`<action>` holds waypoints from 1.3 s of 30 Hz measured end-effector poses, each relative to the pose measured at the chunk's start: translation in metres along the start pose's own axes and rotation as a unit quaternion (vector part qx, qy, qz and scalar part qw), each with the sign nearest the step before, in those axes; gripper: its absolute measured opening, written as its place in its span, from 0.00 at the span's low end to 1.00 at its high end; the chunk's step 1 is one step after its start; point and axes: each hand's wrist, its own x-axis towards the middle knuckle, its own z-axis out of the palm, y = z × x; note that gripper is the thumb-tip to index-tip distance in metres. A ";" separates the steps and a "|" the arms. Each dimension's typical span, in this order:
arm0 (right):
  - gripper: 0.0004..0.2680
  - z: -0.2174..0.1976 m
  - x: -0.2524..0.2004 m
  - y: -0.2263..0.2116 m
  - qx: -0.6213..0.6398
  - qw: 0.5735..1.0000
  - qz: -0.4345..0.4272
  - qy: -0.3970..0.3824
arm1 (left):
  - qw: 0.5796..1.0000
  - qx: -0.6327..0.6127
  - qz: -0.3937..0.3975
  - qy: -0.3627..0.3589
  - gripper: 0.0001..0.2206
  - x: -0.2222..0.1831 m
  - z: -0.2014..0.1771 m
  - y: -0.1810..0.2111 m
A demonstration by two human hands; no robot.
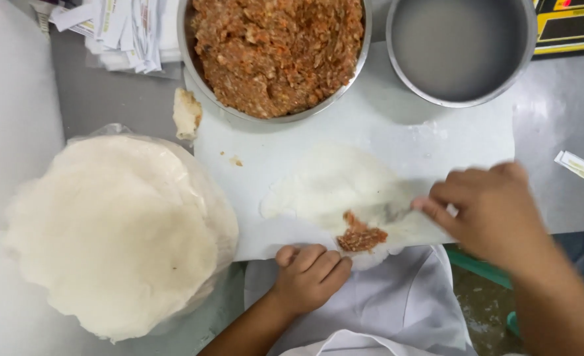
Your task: Peeling lumpia wrappers, adding meat filling with a fork, and rolling them into spring rolls.
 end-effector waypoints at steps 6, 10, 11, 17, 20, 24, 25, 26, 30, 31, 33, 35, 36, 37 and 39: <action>0.17 0.052 -0.037 -0.009 -0.064 0.993 -0.036 0.091 | 1.000 0.011 -0.020 0.020 0.07 -0.008 0.008 0.009; 0.16 0.024 -0.039 0.012 -0.139 0.990 0.013 0.016 | 0.999 0.039 -0.034 0.000 0.09 0.006 0.003 0.010; 0.15 0.016 -0.036 0.015 -0.143 0.988 0.021 0.047 | 0.998 0.039 -0.040 -0.002 0.10 0.009 0.002 0.009; 0.11 -0.013 0.044 -0.014 -0.175 0.936 -0.039 0.302 | 0.995 -0.011 -0.083 -0.045 0.07 0.008 0.004 0.005; 0.17 -0.008 0.094 -0.034 -0.267 0.882 -0.058 0.385 | 0.988 -0.048 -0.118 -0.088 0.04 0.019 0.000 -0.002; 0.17 0.004 0.126 -0.051 -0.348 0.851 -0.064 0.388 | 0.965 -0.074 -0.191 -0.164 0.06 0.037 0.006 -0.017; 0.17 0.000 0.118 -0.053 -0.349 0.851 -0.064 0.387 | 0.965 -0.075 -0.191 -0.165 0.06 0.040 0.008 -0.023; 0.17 -0.005 0.111 -0.054 -0.291 0.856 -0.080 0.419 | 0.956 -0.075 -0.220 -0.178 0.03 0.044 0.012 -0.029; 0.12 0.004 0.054 -0.050 -0.078 0.905 -0.135 0.397 | 0.953 0.039 -0.256 -0.157 0.12 0.049 0.021 -0.037; 0.12 0.021 0.043 -0.049 -0.078 0.905 -0.134 0.396 | 0.953 0.038 -0.256 -0.158 0.12 0.044 0.021 -0.033; 0.09 0.055 0.021 -0.046 0.093 0.940 -0.194 0.263 | 0.978 0.024 -0.169 -0.120 0.12 0.034 0.020 -0.024; 0.10 0.071 0.011 -0.055 0.088 0.947 -0.186 0.245 | 0.979 0.023 -0.160 -0.120 0.12 0.033 0.022 -0.007; 0.11 0.079 0.005 -0.060 0.086 0.953 -0.180 0.227 | 0.980 0.024 -0.153 -0.122 0.13 0.032 0.022 0.001; 0.11 0.081 0.002 -0.062 0.087 0.953 -0.180 0.226 | 0.980 0.025 -0.154 -0.124 0.13 0.027 0.024 0.004; 0.11 0.084 -0.001 -0.065 0.066 0.959 -0.167 0.221 | 0.979 0.076 -0.154 -0.111 0.14 0.019 0.030 0.009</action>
